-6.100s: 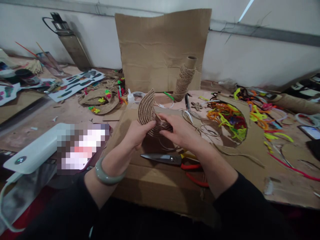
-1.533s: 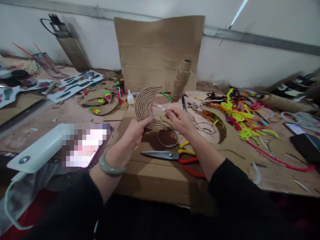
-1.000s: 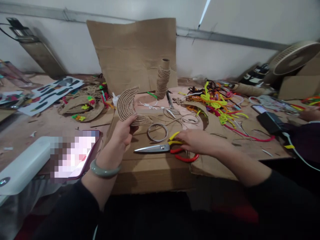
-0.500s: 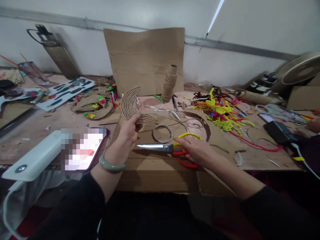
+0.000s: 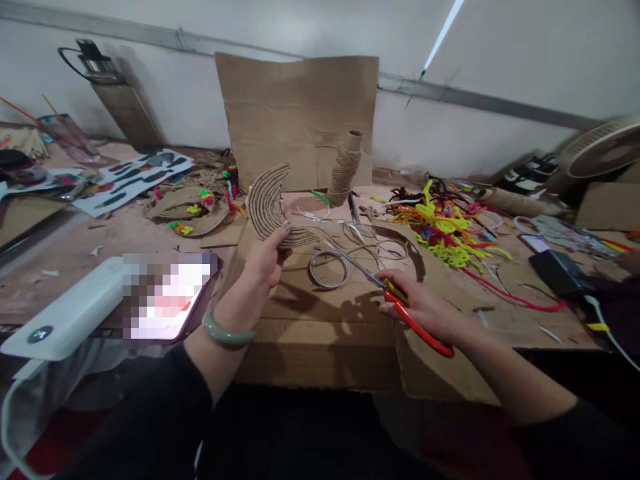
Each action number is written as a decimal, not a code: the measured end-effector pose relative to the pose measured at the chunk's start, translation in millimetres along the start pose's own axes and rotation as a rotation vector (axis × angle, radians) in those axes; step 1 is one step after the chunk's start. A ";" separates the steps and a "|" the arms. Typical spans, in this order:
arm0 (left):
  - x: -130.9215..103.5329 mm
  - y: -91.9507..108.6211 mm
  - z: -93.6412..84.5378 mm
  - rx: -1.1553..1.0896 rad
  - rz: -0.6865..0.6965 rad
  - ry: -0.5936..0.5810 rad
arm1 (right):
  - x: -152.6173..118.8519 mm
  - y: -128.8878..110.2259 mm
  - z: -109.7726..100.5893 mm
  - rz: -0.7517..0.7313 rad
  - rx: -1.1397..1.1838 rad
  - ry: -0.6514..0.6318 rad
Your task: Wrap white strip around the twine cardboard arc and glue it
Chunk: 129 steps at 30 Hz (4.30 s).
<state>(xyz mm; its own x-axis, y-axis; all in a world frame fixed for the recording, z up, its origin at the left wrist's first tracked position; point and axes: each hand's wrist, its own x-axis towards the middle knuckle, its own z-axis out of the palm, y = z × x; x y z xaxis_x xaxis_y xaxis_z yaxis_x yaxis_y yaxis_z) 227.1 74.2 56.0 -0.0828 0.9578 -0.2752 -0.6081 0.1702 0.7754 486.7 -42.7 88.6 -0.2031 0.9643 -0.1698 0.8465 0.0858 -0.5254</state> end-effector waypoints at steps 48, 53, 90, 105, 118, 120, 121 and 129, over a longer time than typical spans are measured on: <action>-8.2 0.6 1.5 0.040 -0.034 -0.106 | 33.8 4.7 0.9 -0.078 -0.062 0.079; -5.3 9.7 0.6 -0.113 0.009 0.014 | 19.3 -1.6 -1.7 -0.044 -0.282 -0.090; 1.6 -5.8 1.3 0.032 0.012 -0.054 | 12.3 39.4 -9.1 0.020 -0.401 0.037; 2.7 -9.9 -1.0 0.107 0.000 -0.045 | 129.0 -72.5 16.3 -0.424 0.565 0.524; -2.7 -12.2 0.6 0.177 0.014 -0.156 | 152.2 -47.3 43.2 -0.312 0.673 0.157; -3.0 -12.4 0.2 0.198 0.032 -0.152 | 150.5 -50.0 45.4 -0.329 0.642 0.161; -2.9 -12.5 -0.2 0.208 0.037 -0.153 | 150.1 -50.8 46.4 -0.325 0.638 0.166; -3.8 -9.8 -1.9 0.178 0.078 -0.159 | 145.1 -54.1 45.5 -0.288 0.648 0.125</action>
<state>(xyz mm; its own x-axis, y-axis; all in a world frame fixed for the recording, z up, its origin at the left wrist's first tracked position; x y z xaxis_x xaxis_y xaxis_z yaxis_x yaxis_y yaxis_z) 231.9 68.4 48.4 0.0100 0.9916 -0.1288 -0.4553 0.1192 0.8823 389.0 81.2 54.5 -0.2836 0.9506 0.1265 0.2979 0.2127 -0.9306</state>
